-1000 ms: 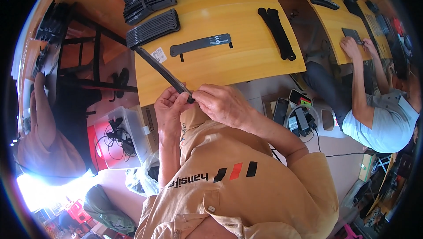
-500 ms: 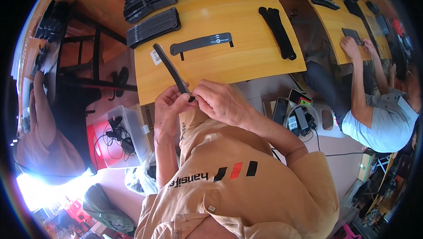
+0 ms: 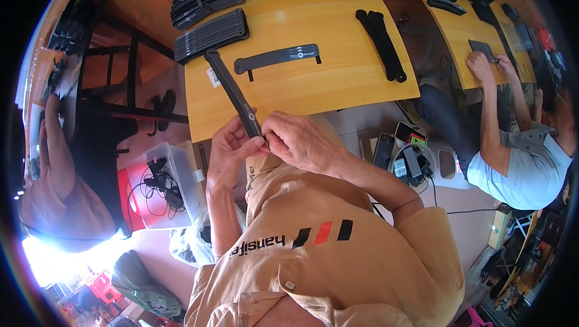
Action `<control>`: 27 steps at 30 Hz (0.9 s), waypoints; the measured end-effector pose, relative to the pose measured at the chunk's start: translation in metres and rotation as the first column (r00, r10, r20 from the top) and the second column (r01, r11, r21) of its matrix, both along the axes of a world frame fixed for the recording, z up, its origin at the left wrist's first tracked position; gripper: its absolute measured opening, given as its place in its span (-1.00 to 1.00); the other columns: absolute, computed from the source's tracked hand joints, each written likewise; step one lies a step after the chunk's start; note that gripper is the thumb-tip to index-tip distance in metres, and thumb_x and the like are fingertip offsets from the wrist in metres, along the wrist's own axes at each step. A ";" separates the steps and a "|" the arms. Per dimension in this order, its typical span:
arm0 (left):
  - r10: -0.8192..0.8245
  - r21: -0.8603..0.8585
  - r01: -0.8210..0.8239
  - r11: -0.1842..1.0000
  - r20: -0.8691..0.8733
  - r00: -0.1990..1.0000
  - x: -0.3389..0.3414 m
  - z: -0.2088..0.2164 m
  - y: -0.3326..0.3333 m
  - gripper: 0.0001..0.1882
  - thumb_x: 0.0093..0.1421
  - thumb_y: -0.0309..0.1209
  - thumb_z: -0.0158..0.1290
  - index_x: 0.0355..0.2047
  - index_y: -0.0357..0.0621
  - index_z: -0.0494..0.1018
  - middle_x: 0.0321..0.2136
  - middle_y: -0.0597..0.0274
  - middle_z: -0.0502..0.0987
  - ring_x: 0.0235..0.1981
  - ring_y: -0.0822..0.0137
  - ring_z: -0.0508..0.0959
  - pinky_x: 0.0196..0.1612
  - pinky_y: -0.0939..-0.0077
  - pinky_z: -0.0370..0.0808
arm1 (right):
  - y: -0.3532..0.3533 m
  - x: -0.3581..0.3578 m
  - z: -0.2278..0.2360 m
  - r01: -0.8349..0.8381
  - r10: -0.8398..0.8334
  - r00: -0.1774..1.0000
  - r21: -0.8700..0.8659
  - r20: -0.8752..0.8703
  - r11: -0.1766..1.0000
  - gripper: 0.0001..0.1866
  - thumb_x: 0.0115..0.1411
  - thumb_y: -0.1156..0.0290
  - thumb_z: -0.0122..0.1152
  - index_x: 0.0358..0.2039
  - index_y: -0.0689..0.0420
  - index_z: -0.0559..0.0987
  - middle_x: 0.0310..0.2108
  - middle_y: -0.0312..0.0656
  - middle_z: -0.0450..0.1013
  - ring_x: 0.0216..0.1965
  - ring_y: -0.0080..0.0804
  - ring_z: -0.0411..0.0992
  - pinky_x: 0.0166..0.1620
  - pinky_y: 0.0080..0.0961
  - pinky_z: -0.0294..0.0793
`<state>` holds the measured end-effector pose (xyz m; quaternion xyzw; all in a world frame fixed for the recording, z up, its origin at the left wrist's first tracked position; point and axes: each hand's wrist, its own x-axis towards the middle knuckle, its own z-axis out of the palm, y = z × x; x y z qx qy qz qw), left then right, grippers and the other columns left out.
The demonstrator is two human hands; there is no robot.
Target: Assembling black textile straps by attaching labels and organizing them into stacks.
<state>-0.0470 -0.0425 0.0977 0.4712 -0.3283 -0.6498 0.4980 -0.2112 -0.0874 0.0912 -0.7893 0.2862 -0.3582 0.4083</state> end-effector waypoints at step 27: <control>-0.139 0.018 0.142 0.990 0.368 0.919 0.004 0.013 0.023 -0.77 0.23 -0.39 -0.08 -0.45 -0.33 0.39 -0.70 0.28 0.41 -0.70 0.54 0.38 -0.62 0.67 0.35 | 0.004 -0.002 -0.002 -0.157 0.099 0.985 0.485 0.143 0.860 -0.99 0.08 0.62 0.01 -0.46 0.26 0.39 -0.57 -0.30 0.31 -0.54 -0.67 0.29 -0.51 -0.68 0.34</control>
